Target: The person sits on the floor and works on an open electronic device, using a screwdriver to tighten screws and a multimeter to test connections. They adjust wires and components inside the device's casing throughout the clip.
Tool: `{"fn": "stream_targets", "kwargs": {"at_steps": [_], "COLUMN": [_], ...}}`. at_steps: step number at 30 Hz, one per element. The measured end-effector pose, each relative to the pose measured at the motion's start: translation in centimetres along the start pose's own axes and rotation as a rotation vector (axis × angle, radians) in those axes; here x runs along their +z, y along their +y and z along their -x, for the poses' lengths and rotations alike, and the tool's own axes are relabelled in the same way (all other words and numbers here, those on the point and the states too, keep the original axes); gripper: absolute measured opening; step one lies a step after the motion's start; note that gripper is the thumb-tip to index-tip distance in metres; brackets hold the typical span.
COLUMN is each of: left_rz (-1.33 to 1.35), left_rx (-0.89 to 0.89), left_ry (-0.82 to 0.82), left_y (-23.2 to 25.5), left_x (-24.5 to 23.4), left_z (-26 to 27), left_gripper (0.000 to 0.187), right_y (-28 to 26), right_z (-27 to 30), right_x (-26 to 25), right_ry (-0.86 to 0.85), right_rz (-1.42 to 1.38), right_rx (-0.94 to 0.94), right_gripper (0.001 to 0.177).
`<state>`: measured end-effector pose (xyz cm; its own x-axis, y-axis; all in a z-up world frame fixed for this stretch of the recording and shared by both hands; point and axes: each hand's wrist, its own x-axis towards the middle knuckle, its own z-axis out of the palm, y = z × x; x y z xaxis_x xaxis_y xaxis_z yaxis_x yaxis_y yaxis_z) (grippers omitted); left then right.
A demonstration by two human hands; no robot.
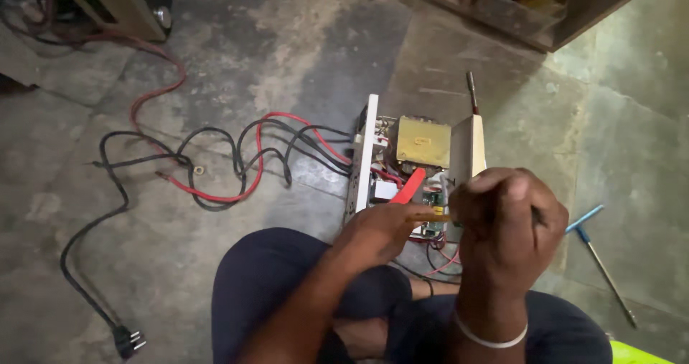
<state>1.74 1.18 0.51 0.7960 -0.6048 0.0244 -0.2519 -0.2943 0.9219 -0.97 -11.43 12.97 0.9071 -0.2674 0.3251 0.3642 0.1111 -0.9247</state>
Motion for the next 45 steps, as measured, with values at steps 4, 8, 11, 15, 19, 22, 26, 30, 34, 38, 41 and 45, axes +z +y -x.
{"fn": "stream_targets", "kwargs": {"at_steps": [4,8,11,15,19,22,26,30,34,38,41,45], "left_rz": [-0.021,0.014,-0.017,-0.179,-0.188,-0.19,-0.252,-0.207,-0.186,-0.145,-0.153,-0.167], "left_rx": [-0.13,-0.124,-0.195,-0.284,-0.064,0.004,-0.042,-0.149,-0.243,-0.285,-0.395,-0.392], "left_ry": [-0.02,0.014,-0.015,-0.036,0.201,0.274,0.296,0.208,0.163,0.101,0.037,0.063], "left_y": [0.0,-0.5,-1.1,-2.3,-2.9,-3.0,-3.2,-3.4,-4.1,-4.7,-4.5,-4.3], "left_x": [-0.5,-0.3,0.0,0.9,1.9,2.2,2.7,2.8,3.3,3.4,3.4,3.5], "left_z": [0.4,0.9,0.4,0.4,1.6,1.8,1.0,0.4,-0.2,-0.6,-0.6,-0.9], "left_gripper": [0.028,0.025,0.025,0.027,0.034,0.031,0.024,0.022,0.018,0.015,0.016,0.015], "right_y": [-2.5,-1.1,0.4,1.3,1.3,1.4,2.1,2.3,0.6,1.2,2.1,2.5], "right_z": [-3.3,-4.3,-2.4,-1.2,-3.1,-2.8,-2.7,-3.2,-4.1,-4.0,-3.5,-3.2], "right_x": [0.4,-0.3,-0.9,-0.6,0.0,-0.3,-2.3,-2.1,-2.4,-3.8,-4.6,-4.9], "right_ry": [-0.579,-0.897,-0.609,-0.437,-0.723,-0.483,-0.355,-0.32,-0.476,-0.495,-0.448,-0.416], "right_rz": [-0.025,-0.346,-0.291,-0.279,-0.458,-0.389,-0.264,-0.328,-0.03,-0.024,-0.086,-0.086], "right_rx": [0.024,0.162,0.106,0.096,0.064,0.042,0.131,0.086,0.086,0.131,0.134,0.124], "right_gripper": [0.049,0.054,0.063,0.065,0.063,0.059,0.055,0.047,0.041,0.036,0.035,0.035]}}
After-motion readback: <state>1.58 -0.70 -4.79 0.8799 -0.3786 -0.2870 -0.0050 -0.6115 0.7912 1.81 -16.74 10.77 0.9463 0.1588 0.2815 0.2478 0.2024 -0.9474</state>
